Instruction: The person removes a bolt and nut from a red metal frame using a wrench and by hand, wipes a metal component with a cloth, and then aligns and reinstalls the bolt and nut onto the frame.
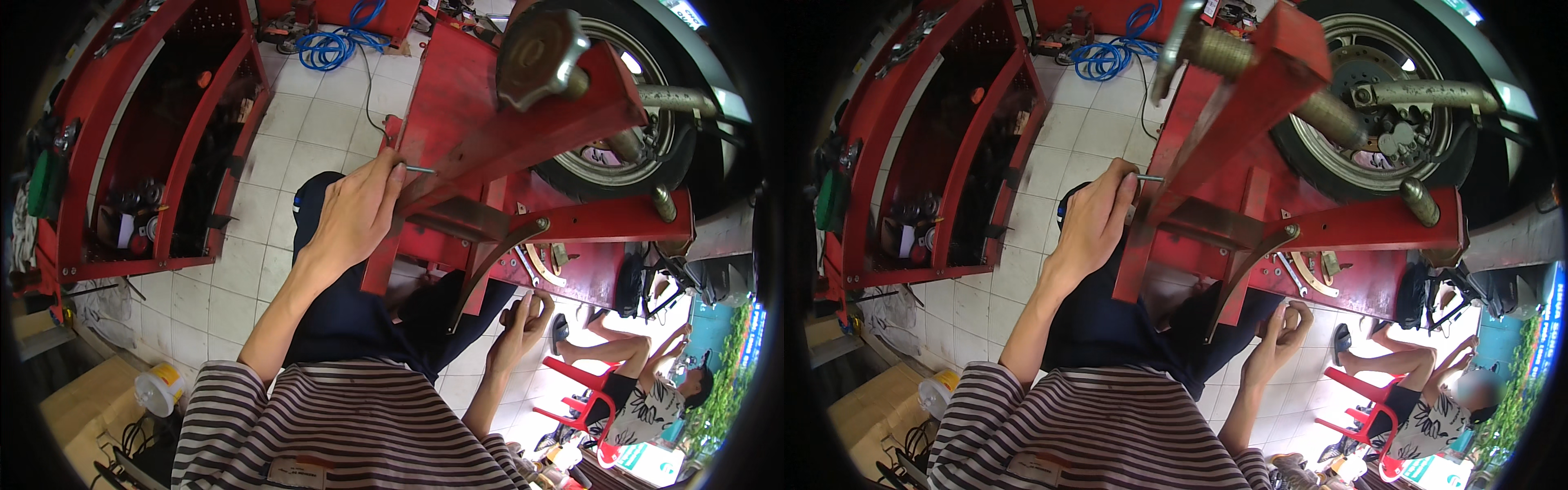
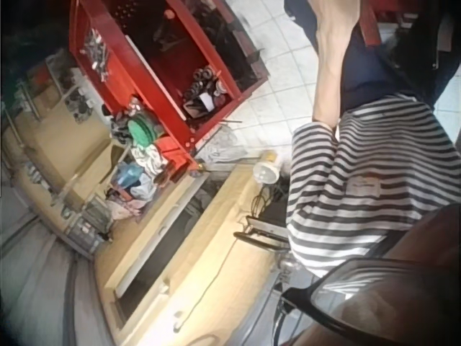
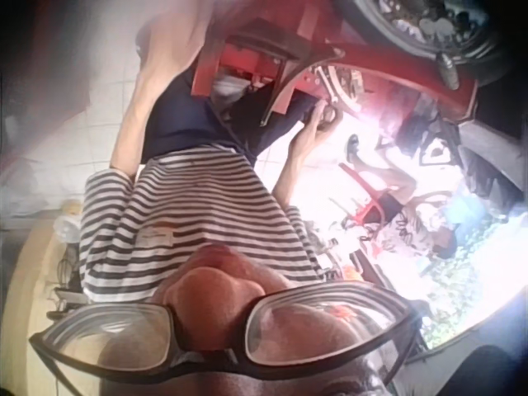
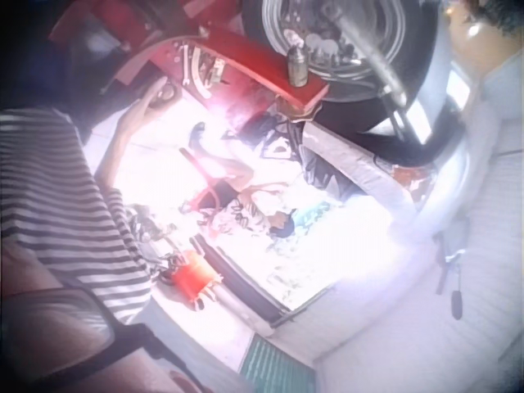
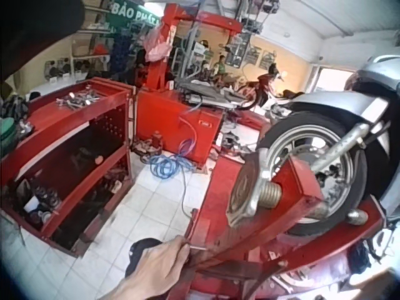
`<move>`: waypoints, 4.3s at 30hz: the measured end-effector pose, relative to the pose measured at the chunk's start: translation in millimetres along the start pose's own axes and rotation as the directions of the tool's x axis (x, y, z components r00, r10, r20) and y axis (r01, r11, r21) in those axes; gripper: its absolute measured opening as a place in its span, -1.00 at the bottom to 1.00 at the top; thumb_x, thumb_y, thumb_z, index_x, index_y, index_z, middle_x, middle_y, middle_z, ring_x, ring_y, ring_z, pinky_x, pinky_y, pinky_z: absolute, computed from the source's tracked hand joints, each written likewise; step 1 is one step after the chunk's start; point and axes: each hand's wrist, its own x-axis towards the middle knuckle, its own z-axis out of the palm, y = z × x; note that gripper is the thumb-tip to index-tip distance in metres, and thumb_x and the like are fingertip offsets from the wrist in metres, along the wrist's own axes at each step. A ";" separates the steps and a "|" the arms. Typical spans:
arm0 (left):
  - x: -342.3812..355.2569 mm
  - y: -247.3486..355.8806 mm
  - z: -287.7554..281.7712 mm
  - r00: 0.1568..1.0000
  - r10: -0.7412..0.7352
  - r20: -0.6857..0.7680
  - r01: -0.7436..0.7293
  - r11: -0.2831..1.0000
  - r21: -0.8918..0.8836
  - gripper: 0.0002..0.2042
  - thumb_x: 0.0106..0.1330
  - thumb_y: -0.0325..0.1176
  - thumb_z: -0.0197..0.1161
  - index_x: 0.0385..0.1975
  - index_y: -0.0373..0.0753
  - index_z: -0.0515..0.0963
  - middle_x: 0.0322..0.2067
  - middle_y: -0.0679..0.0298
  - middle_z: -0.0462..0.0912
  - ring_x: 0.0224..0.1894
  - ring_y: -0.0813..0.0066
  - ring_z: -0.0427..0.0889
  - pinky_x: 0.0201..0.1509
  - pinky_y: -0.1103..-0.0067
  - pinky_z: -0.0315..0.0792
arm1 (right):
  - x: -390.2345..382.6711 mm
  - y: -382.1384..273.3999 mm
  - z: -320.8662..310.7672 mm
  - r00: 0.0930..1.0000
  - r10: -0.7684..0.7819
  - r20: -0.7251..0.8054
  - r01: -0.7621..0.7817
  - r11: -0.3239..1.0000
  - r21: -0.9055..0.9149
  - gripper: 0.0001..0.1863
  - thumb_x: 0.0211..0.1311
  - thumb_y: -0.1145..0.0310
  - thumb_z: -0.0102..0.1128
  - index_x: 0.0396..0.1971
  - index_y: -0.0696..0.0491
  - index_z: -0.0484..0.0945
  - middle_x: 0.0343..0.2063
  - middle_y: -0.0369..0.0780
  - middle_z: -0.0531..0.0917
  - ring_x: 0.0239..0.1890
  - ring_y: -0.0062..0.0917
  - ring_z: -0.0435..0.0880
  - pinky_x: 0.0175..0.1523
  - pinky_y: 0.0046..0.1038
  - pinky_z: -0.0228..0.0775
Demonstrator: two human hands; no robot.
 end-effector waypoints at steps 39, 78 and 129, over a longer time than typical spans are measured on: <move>13.9 28.9 -0.7 0.998 0.005 0.055 -0.013 0.990 0.141 -0.74 0.59 -0.29 -0.04 -0.16 -0.34 0.54 -0.69 0.22 0.41 -0.64 0.51 0.40 -0.47 0.48 0.31 | 2.2 20.5 -35.6 0.997 0.012 -0.071 -0.011 1.000 0.014 -0.80 0.45 0.38 0.19 -0.05 0.06 0.41 -0.50 -0.43 0.31 -0.54 -0.82 0.21 -0.48 -0.68 0.00; 22.5 12.0 -2.2 0.977 0.039 0.208 -0.045 0.999 0.023 -0.69 0.61 -0.25 -0.08 0.03 -0.35 0.51 -0.63 0.24 0.43 -0.63 0.54 0.35 -0.50 0.52 0.26 | -2.5 27.4 -22.2 0.994 -0.010 0.109 0.016 0.998 -0.054 -0.80 0.40 0.51 0.21 -0.08 0.07 0.39 -0.50 -0.45 0.30 -0.48 -0.83 0.17 -0.40 -0.70 -0.03; -96.5 16.3 26.2 0.985 0.068 -0.157 -0.117 0.936 -0.332 -0.57 0.51 -0.50 0.04 0.31 -0.37 0.17 0.01 0.10 0.45 -0.25 0.42 0.59 -0.02 0.54 0.45 | 32.6 70.6 -81.5 0.987 -0.160 0.030 0.153 0.849 -0.506 -0.66 0.25 0.44 0.32 0.02 0.08 0.51 -0.15 -0.13 0.56 -0.26 -0.34 0.63 -0.16 -0.37 0.47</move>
